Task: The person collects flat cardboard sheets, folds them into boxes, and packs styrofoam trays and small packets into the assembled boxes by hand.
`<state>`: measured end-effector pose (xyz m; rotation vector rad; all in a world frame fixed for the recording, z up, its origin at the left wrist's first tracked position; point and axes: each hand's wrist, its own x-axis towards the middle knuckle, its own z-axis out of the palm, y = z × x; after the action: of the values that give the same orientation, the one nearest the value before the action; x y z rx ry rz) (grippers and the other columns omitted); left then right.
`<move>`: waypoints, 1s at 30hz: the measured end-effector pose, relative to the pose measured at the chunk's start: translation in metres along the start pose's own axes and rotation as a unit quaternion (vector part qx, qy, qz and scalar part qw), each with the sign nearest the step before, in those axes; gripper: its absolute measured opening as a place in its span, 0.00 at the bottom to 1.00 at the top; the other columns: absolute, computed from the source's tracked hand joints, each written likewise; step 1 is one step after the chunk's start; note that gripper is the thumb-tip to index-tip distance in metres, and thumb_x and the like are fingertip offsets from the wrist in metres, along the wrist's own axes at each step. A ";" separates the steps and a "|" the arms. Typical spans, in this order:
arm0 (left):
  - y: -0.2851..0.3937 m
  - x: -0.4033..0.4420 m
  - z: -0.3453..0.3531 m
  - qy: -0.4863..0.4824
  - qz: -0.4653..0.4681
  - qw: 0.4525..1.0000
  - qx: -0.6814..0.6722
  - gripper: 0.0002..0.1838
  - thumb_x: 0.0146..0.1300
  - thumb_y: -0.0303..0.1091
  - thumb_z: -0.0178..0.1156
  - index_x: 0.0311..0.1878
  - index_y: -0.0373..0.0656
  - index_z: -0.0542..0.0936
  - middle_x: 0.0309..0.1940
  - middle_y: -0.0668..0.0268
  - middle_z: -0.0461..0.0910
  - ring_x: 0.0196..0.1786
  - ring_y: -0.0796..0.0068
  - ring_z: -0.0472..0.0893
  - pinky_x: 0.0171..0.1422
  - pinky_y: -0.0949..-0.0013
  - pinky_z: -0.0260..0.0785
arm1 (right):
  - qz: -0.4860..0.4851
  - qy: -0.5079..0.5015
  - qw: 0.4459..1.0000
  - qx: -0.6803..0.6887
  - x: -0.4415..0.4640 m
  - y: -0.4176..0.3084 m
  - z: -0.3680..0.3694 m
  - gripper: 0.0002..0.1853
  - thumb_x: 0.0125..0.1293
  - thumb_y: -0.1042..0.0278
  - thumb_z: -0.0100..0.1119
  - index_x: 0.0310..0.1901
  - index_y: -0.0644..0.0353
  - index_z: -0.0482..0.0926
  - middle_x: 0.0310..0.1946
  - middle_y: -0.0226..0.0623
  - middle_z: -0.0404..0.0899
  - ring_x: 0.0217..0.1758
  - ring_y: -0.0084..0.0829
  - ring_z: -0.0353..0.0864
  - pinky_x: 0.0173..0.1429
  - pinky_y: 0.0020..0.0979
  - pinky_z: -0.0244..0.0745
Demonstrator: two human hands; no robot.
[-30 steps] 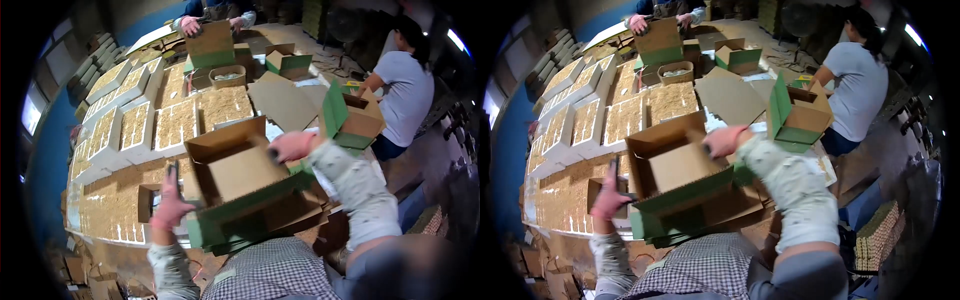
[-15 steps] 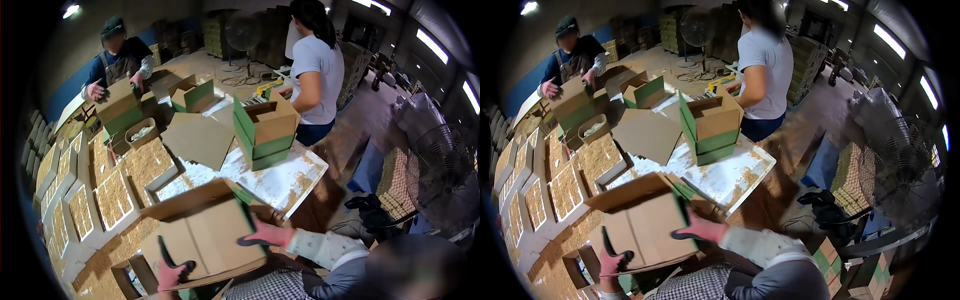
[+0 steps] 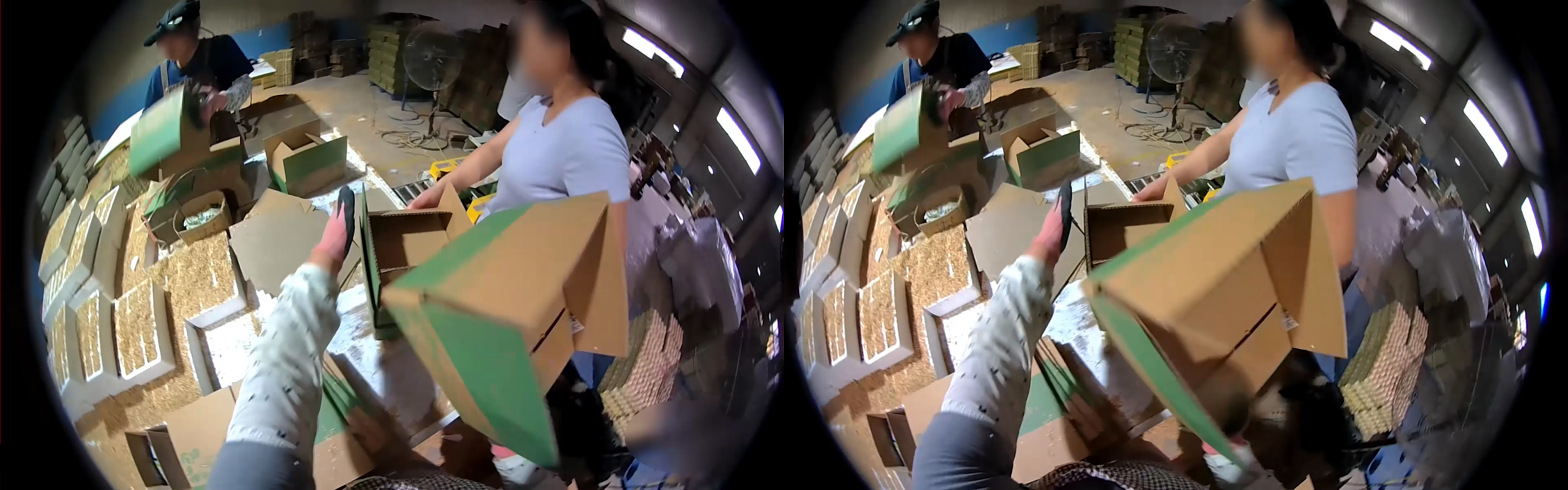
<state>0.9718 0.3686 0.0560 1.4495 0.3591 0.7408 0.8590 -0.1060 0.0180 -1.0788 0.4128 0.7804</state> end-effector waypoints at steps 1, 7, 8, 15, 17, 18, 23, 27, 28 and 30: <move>-0.002 0.021 0.008 0.013 -0.069 0.998 -0.005 0.38 0.66 0.64 0.35 0.64 0.39 0.65 0.63 0.55 0.66 0.68 0.63 0.58 0.72 0.67 0.43 | -0.013 0.007 1.000 0.007 0.014 0.001 0.005 0.39 0.59 0.58 0.61 0.67 0.57 0.52 0.57 0.37 0.68 0.58 0.29 0.67 0.62 0.30 0.63; -0.115 0.060 0.002 -0.035 -0.043 0.970 -0.236 0.33 0.67 0.59 0.34 0.54 0.40 0.74 0.47 0.60 0.76 0.53 0.66 0.71 0.58 0.66 0.61 | -0.150 0.029 0.985 0.081 0.111 0.012 0.123 0.35 0.61 0.56 0.58 0.66 0.55 0.53 0.56 0.35 0.69 0.56 0.27 0.67 0.62 0.29 0.62; -0.142 0.061 -0.003 -0.048 -0.047 0.923 -0.379 0.28 0.69 0.55 0.36 0.53 0.41 0.74 0.46 0.60 0.76 0.51 0.68 0.71 0.57 0.66 0.62 | -0.190 0.045 0.977 0.083 0.125 0.010 0.160 0.35 0.62 0.55 0.58 0.66 0.55 0.53 0.55 0.34 0.69 0.56 0.26 0.67 0.62 0.29 0.62; -0.028 -0.066 -0.042 0.070 0.019 0.983 0.167 0.24 0.67 0.41 0.46 0.64 0.43 0.64 0.63 0.53 0.62 0.65 0.57 0.61 0.70 0.63 0.52 | -0.404 -0.034 0.907 -0.113 0.125 -0.036 0.178 0.30 0.71 0.61 0.41 0.69 0.64 0.46 0.66 0.45 0.52 0.67 0.37 0.56 0.71 0.37 0.51; 0.019 -0.118 -0.091 -0.035 0.038 0.946 0.319 0.26 0.65 0.44 0.50 0.63 0.44 0.66 0.62 0.53 0.64 0.65 0.55 0.63 0.70 0.63 0.53 | -0.245 0.007 0.969 -0.031 0.112 -0.034 0.120 0.23 0.74 0.64 0.37 0.68 0.55 0.53 0.60 0.36 0.63 0.61 0.31 0.66 0.65 0.34 0.65; 0.042 -0.138 -0.124 -0.115 0.025 0.908 0.402 0.26 0.63 0.48 0.53 0.61 0.45 0.69 0.59 0.54 0.69 0.63 0.56 0.66 0.68 0.63 0.56 | -0.226 -0.030 0.960 -0.165 0.130 -0.015 0.074 0.24 0.72 0.65 0.42 0.68 0.53 0.53 0.58 0.36 0.65 0.58 0.30 0.68 0.62 0.33 0.67; -0.002 -0.228 -0.278 -0.135 -0.438 0.763 0.456 0.45 0.56 0.73 0.40 0.56 0.37 0.74 0.59 0.54 0.71 0.63 0.56 0.68 0.67 0.61 0.56 | 0.131 -0.278 0.883 -0.355 0.086 0.077 0.081 0.29 0.72 0.51 0.40 0.70 0.52 0.51 0.59 0.37 0.65 0.60 0.31 0.67 0.65 0.35 0.62; 0.034 -0.295 -0.250 -0.130 -0.423 0.726 0.526 0.44 0.58 0.72 0.38 0.54 0.37 0.75 0.55 0.51 0.74 0.60 0.54 0.71 0.66 0.63 0.58 | 0.063 -0.434 0.819 -0.370 0.119 0.145 0.051 0.27 0.70 0.52 0.44 0.64 0.61 0.57 0.54 0.31 0.64 0.55 0.27 0.64 0.58 0.27 0.60; 0.040 -0.310 -0.244 -0.161 -0.411 0.714 0.544 0.45 0.58 0.72 0.36 0.52 0.35 0.76 0.53 0.49 0.75 0.58 0.53 0.72 0.64 0.62 0.59 | 0.073 -0.397 0.845 -0.351 0.099 0.152 0.058 0.24 0.67 0.59 0.49 0.60 0.63 0.61 0.50 0.32 0.67 0.52 0.26 0.67 0.55 0.27 0.64; 0.044 -0.337 -0.256 -0.103 -0.472 0.709 0.514 0.45 0.59 0.72 0.34 0.50 0.35 0.78 0.53 0.49 0.75 0.57 0.52 0.73 0.64 0.60 0.59 | 0.034 -0.363 0.849 -0.382 0.053 0.154 0.080 0.23 0.60 0.74 0.59 0.56 0.67 0.65 0.50 0.37 0.72 0.53 0.26 0.70 0.56 0.29 0.67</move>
<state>0.5511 0.3424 -0.0027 2.0011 1.3601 -0.6125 0.7754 0.0230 -0.0782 -1.3866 -0.5689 1.4023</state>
